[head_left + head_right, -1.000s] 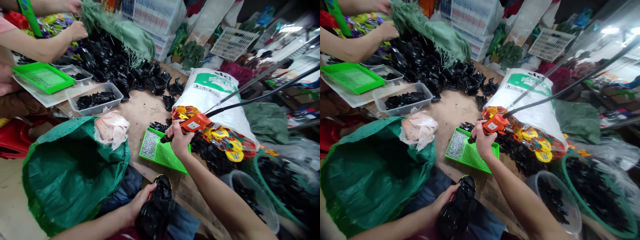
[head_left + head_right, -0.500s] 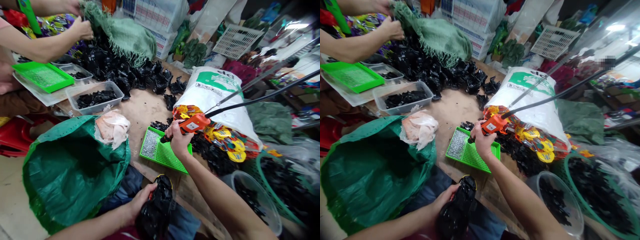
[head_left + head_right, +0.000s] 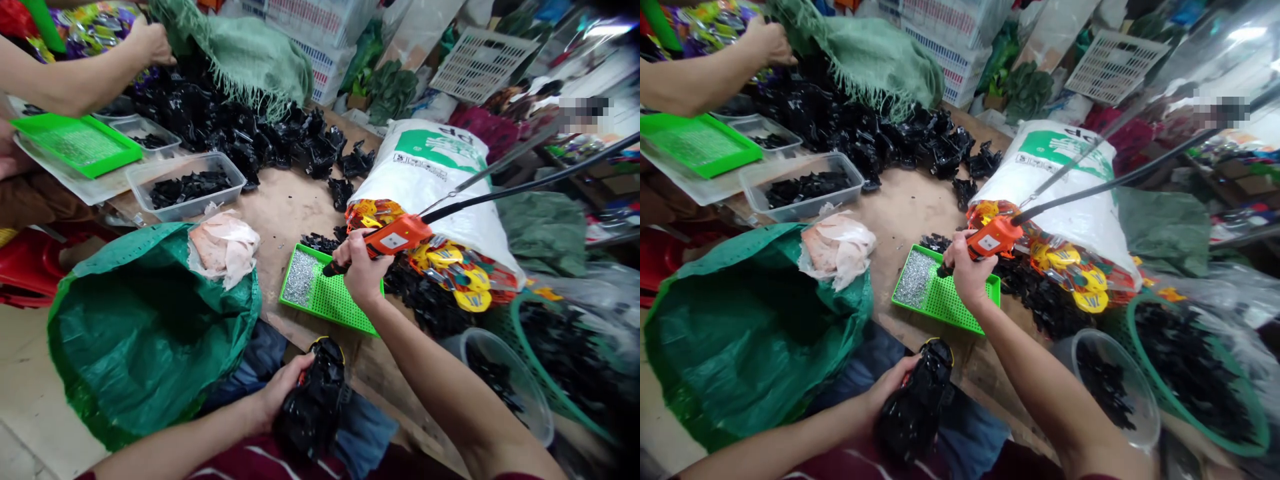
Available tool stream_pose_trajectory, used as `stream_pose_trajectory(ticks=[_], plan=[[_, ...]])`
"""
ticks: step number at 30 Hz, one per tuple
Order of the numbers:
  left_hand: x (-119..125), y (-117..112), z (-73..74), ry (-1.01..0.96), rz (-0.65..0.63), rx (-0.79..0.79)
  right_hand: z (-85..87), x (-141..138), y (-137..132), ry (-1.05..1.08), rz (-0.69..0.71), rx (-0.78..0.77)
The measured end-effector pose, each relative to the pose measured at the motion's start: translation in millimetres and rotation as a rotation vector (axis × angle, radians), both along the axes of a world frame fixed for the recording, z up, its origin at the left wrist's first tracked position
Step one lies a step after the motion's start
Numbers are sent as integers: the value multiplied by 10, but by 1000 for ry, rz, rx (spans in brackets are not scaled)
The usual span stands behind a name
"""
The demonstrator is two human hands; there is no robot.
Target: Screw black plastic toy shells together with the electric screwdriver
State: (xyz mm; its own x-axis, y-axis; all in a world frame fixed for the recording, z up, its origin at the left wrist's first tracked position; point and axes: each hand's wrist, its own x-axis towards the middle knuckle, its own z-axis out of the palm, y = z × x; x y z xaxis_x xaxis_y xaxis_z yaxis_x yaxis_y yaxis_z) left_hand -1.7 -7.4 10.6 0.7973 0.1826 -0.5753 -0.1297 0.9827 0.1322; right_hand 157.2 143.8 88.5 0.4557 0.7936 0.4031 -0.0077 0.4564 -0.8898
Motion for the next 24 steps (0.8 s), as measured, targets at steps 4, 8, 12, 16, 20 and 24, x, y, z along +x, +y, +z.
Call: stream_pose_trajectory(ticks=[4, 8, 12, 16, 20, 24], plan=[[-4, 5, -3, 22, -15, 3, 163, 42, -146, -11, -30, 7], [-7, 3, 3, 28, -44, 2, 345, 63, -475, 9, 28, -17], [-9, 0, -2, 55, 27, 45, 430, 2, -997, 38, 134, -99], [8, -3, -27, 27, 81, 40, 340, -80, -1455, 25, 245, -130], [26, -16, -49, 19, 110, 55, 184, -119, -1629, 65, 287, -151], [31, -23, -49, 12, 136, 39, 106, -136, -1640, 65, 288, -162]])
